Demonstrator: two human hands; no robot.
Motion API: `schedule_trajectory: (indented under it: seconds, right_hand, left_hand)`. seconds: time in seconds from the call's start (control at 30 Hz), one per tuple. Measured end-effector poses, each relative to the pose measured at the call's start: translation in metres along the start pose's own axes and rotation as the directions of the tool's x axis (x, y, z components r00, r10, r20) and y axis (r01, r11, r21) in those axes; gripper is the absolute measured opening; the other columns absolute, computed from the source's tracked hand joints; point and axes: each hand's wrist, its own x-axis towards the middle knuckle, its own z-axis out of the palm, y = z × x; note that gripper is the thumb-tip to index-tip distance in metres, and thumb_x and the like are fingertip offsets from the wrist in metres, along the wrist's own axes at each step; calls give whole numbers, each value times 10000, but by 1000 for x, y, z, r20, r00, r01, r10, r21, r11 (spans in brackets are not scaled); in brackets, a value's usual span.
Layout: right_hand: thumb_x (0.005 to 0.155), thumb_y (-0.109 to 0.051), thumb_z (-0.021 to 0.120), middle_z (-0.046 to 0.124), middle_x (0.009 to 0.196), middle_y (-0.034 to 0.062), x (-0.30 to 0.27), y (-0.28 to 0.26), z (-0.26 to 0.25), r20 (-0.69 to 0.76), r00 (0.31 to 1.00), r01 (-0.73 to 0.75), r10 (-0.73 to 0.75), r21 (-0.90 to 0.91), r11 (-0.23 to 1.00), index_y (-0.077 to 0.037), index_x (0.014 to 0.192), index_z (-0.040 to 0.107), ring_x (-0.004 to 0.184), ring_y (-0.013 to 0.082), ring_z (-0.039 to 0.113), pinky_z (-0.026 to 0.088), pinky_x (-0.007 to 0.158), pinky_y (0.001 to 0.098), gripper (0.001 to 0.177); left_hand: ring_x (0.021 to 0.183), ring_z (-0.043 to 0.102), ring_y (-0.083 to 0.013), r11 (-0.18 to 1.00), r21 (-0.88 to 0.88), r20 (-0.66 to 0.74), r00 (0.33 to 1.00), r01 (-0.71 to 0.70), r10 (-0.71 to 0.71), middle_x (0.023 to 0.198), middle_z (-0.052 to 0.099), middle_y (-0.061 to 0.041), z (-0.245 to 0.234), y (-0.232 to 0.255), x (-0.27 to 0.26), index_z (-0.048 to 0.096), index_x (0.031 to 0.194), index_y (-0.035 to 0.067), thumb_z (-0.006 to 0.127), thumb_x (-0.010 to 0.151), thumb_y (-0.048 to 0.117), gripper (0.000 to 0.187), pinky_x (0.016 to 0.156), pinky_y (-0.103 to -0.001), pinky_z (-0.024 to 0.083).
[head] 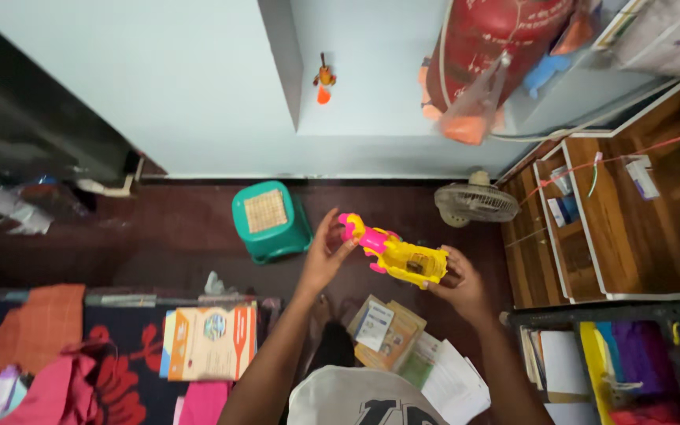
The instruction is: The person folds several pieces of clothing including a pink top and blue shirt, then gathers and stacks a large pile of documents and booklets from the floor into a shelving unit.
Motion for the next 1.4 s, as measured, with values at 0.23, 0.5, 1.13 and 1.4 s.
schedule_trajectory:
  seconds: [0.23, 0.5, 1.13, 1.4]
  right_hand:
    - [720, 45, 838, 598, 1375, 89, 70, 22, 23, -61, 993, -105, 101, -69, 992, -79, 1490, 441, 1257, 191, 594, 525, 1042, 387, 875]
    - [732, 48, 821, 548, 1441, 99, 153, 30, 62, -120, 988, -106, 98, -60, 993, -68, 1518, 411, 1303, 197, 550, 506, 1047, 378, 894]
    - [824, 0, 812, 681, 1342, 188, 257, 95, 70, -441, 860, 95, -257, -356, 929, 53, 1093, 721, 1197, 241, 667, 539, 1013, 343, 289]
    - [845, 9, 757, 642, 1372, 157, 293, 89, 66, -439, 877, 154, -193, -124, 980, 41, 1113, 679, 1172, 207, 656, 560, 962, 331, 281]
  left_hand:
    - [1121, 696, -194, 999, -6, -37, 998, 46, -46, 1247, 737, -151, -37, -33, 78, 524, 1462, -11, 732, 969, 117, 549, 987, -344, 563]
    - [1087, 695, -154, 987, 159, 103, 995, -25, 8, 1222, 720, -112, -92, -25, 168, 586, 1369, 36, 786, 895, 73, 516, 951, -314, 566]
    - [962, 777, -183, 993, 94, -61, 996, 76, -71, 1051, 777, -142, -94, -56, 238, 628, 1274, -40, 718, 907, 22, 382, 853, -297, 608]
    - [933, 756, -172, 978, 141, -67, 987, 151, -143, 1024, 795, -148, -98, -95, 266, 650, 1270, -34, 754, 892, 44, 399, 822, -293, 590]
